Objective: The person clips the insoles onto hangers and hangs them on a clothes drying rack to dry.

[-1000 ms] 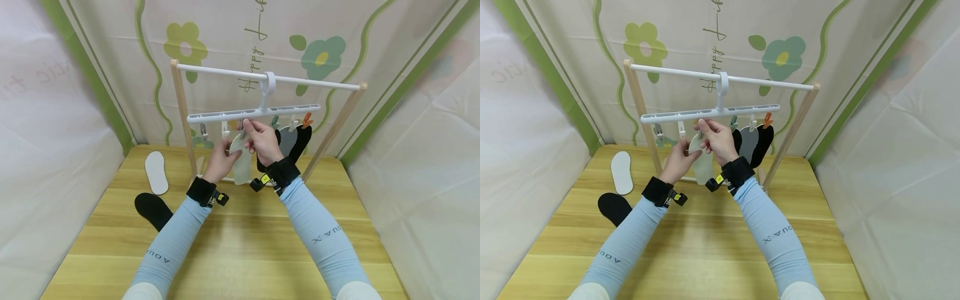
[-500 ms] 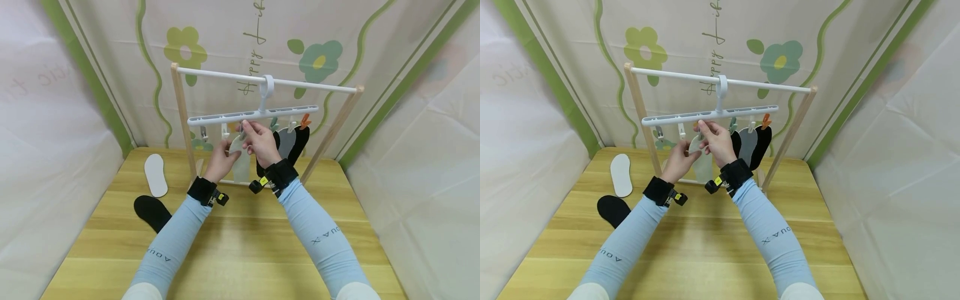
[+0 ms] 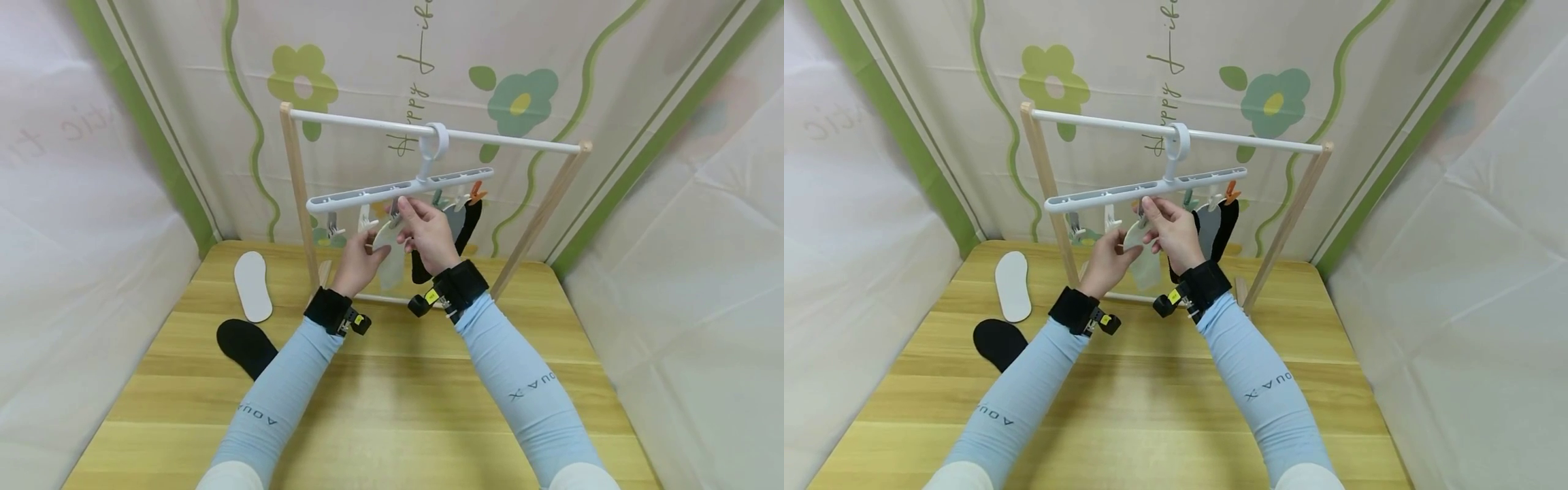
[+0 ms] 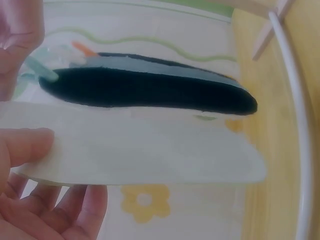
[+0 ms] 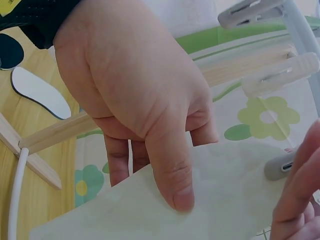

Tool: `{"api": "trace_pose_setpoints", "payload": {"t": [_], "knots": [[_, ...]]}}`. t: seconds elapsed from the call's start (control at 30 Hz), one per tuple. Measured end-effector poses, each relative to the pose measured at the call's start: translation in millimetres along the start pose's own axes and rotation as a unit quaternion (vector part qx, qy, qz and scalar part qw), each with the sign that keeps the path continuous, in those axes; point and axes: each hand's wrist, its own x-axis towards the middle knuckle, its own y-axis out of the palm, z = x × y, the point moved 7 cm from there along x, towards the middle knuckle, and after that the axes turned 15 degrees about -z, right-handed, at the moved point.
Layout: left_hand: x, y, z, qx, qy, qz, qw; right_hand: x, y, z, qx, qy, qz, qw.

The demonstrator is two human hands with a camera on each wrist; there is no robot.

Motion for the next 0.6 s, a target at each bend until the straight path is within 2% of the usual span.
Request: {"api": "trace_pose_setpoints", "payload": {"t": [0.3,0.47,0.6], "knots": [[-1.3,-1.4,-2.3,0.006,0.000,-0.008,0.9999,-2.6,-3.1,3.1,0.003,0.003,-0.008,1.000],[-2.0,-0.3,-2.2,0.008,0.008,-0.007,0.9999,-6.1,-7.4,6.1,-0.010,0.000,-0.019,1.000],[-2.8,-1.4,-0.8,0.006,0.001,-0.009,0.9999,-9.6,-12.6,8.9,-0.025,-0.005,-0.029,0.999]]}}
